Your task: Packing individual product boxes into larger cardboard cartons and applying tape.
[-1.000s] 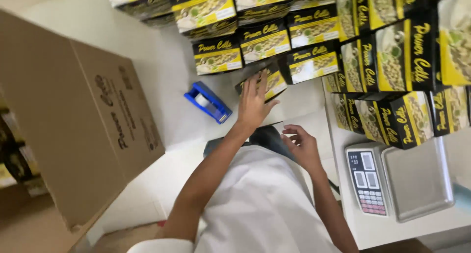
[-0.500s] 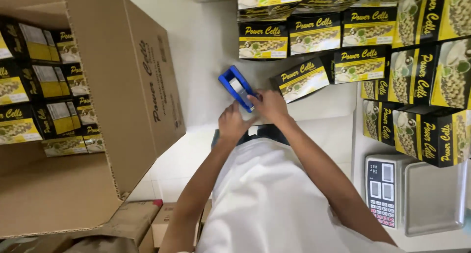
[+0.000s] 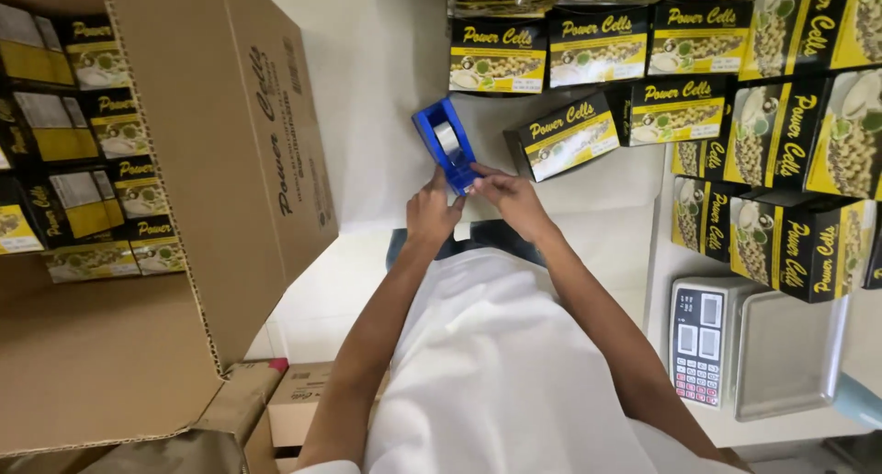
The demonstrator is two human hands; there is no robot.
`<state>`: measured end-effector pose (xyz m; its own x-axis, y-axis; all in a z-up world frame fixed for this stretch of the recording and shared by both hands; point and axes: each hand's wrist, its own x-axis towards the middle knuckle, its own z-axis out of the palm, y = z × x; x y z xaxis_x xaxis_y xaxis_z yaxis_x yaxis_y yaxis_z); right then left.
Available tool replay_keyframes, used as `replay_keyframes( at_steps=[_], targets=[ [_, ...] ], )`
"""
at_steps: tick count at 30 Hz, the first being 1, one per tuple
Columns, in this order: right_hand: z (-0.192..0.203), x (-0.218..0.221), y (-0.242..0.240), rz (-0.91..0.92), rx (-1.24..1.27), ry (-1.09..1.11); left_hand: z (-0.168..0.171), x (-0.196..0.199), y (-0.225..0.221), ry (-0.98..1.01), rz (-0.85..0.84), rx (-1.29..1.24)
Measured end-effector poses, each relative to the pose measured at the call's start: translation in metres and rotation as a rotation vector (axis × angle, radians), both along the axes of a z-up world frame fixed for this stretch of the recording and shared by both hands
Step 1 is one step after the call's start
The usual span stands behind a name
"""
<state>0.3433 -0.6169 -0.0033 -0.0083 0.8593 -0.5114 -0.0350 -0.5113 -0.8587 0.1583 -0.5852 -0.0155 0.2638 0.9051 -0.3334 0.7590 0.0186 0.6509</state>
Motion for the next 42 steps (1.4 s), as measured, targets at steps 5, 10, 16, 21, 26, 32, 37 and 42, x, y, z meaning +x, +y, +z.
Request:
replay_keyframes(
  at_steps=[5,10,16,21,26,32,37,42],
  targets=[
    [0.001,-0.005,-0.014,-0.002,0.045,0.106,0.003,0.001,0.002,0.035,0.004,0.023],
    [-0.004,-0.009,-0.025,0.031,0.213,-0.211,-0.002,0.000,0.001,0.058,-0.004,0.025],
    [-0.010,-0.012,-0.012,0.105,0.353,-0.424,-0.008,0.001,0.001,0.035,-0.014,0.034],
    [-0.039,-0.013,-0.023,0.393,0.153,-0.930,-0.009,-0.010,-0.002,0.069,-0.060,-0.001],
    [0.047,0.002,-0.037,0.179,0.309,-0.662,0.032,-0.017,-0.012,-0.041,-0.083,-0.037],
    [0.081,0.032,-0.062,0.202,0.141,-0.228,0.127,0.012,0.000,-0.058,-0.228,0.057],
    [0.091,0.046,-0.072,0.187,0.138,-0.192,0.114,0.033,-0.012,-0.298,-0.273,-0.172],
    [0.111,0.058,-0.083,0.227,0.068,-0.235,0.095,0.045,-0.014,-0.421,-0.265,-0.428]
  ],
)
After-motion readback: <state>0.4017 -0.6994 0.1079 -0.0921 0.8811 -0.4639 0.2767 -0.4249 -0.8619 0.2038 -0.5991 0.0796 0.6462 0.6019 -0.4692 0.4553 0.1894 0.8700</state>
